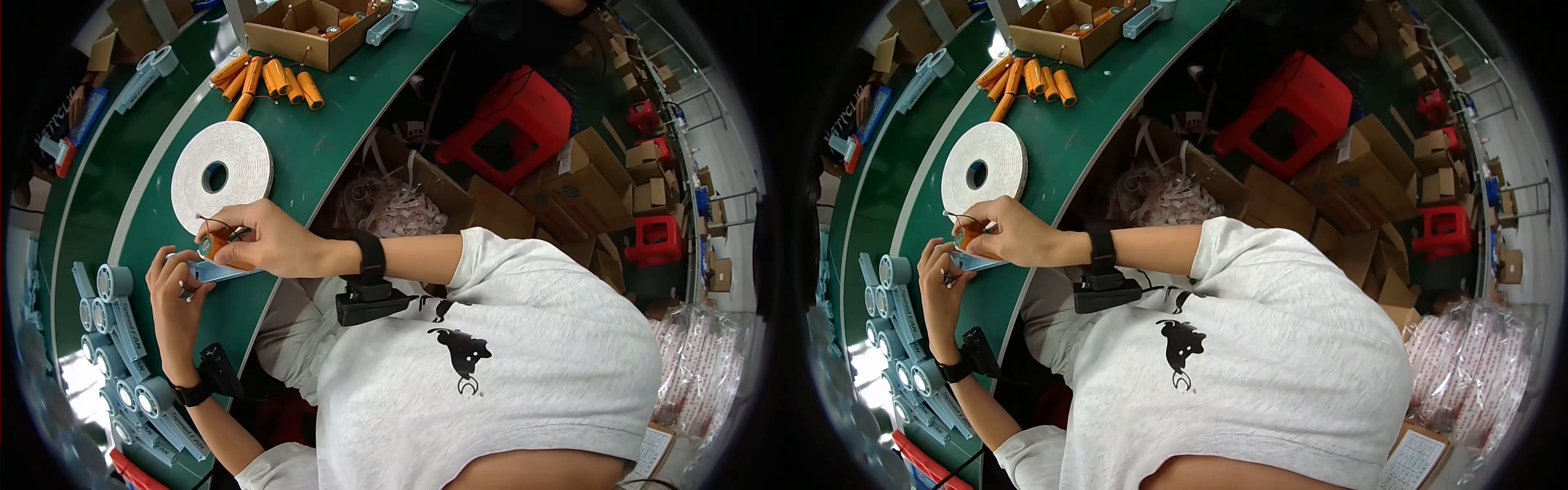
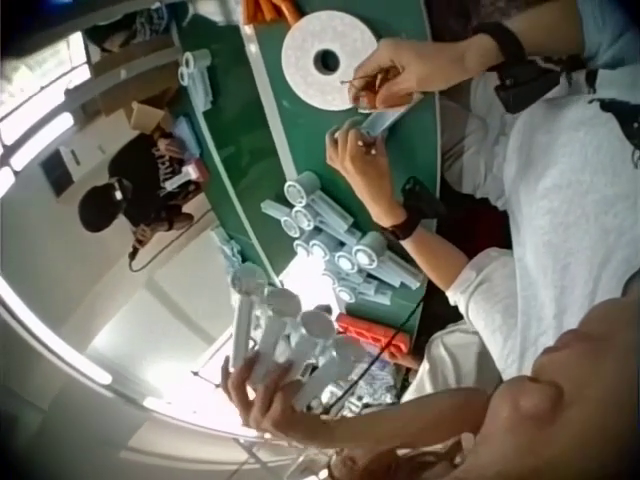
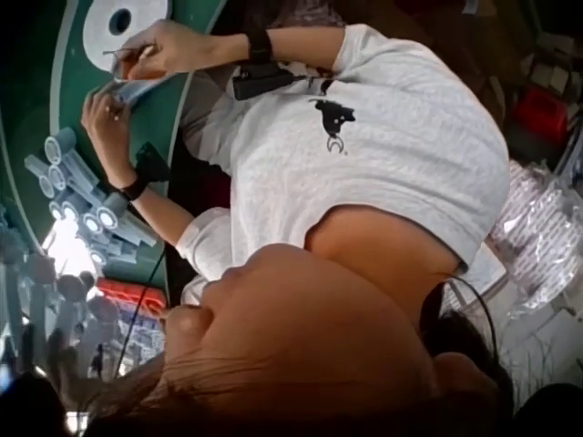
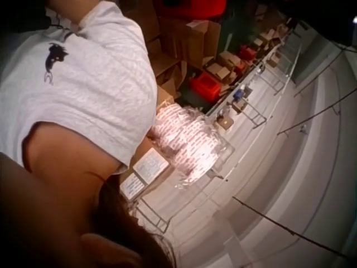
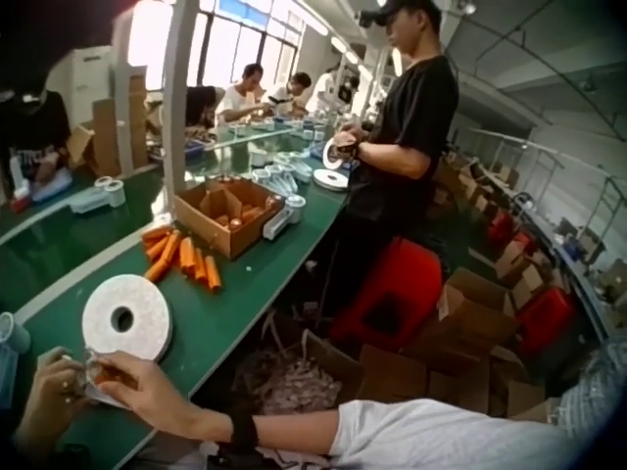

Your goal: The person picks up a battery, applies a strip of adhesive tape from a roll to it, and presses the battery into the plastic housing of a fan. This process is repeated multiple times with several batteries and fans.

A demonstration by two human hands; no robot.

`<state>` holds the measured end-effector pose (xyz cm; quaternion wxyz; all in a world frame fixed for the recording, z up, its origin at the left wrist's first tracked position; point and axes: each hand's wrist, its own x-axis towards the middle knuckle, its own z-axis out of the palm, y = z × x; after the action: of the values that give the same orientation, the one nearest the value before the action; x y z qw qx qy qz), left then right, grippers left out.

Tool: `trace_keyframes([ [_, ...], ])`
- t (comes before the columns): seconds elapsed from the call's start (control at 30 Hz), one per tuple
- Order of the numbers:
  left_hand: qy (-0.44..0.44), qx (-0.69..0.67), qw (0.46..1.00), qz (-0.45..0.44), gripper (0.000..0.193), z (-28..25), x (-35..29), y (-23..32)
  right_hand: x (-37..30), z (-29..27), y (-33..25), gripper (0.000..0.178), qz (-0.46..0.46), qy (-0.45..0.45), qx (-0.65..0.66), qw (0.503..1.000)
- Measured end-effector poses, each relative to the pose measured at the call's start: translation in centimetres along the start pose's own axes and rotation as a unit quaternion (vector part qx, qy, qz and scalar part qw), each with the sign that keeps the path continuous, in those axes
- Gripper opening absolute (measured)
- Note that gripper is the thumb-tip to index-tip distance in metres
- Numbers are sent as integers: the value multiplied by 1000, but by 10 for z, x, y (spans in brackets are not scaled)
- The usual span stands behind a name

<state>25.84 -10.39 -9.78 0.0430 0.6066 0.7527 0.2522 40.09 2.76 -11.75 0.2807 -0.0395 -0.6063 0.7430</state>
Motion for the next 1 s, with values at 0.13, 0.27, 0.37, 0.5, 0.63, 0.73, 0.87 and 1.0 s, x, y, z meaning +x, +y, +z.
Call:
trace_keyframes([
  [0.13, 18, 14, 1000, -20, 33, 0, -4, 6, -1, 4, 16, 28, -150, -15, -291, 945],
  [0.27, 27, 25, 999, -3, 33, 2, -8, -1, 9, 6, 23, 27, -248, -66, -470, 845],
  [0.37, 89, -38, 994, 43, 22, 10, -18, -14, 19, 0, 29, 24, -145, -133, -451, 871],
  [0.5, 173, -187, 965, -68, 33, 19, -21, 11, 25, -6, 39, 25, -67, -162, -353, 919],
  [0.63, 151, -89, 983, -47, 51, 17, -26, 4, 26, 9, 33, 31, -13, -140, -378, 915],
  [0.73, 83, -28, 996, -9, 51, 22, -4, 3, 51, -14, 31, 35, 80, -157, -426, 887],
  [0.87, 90, 58, 994, 8, 52, 19, -28, -9, 61, -10, 37, 34, 83, -326, -427, 839],
  [1.0, 160, 100, 981, 51, 50, 7, -33, 22, 20, -2, 6, 25, 73, -295, -431, 850],
])
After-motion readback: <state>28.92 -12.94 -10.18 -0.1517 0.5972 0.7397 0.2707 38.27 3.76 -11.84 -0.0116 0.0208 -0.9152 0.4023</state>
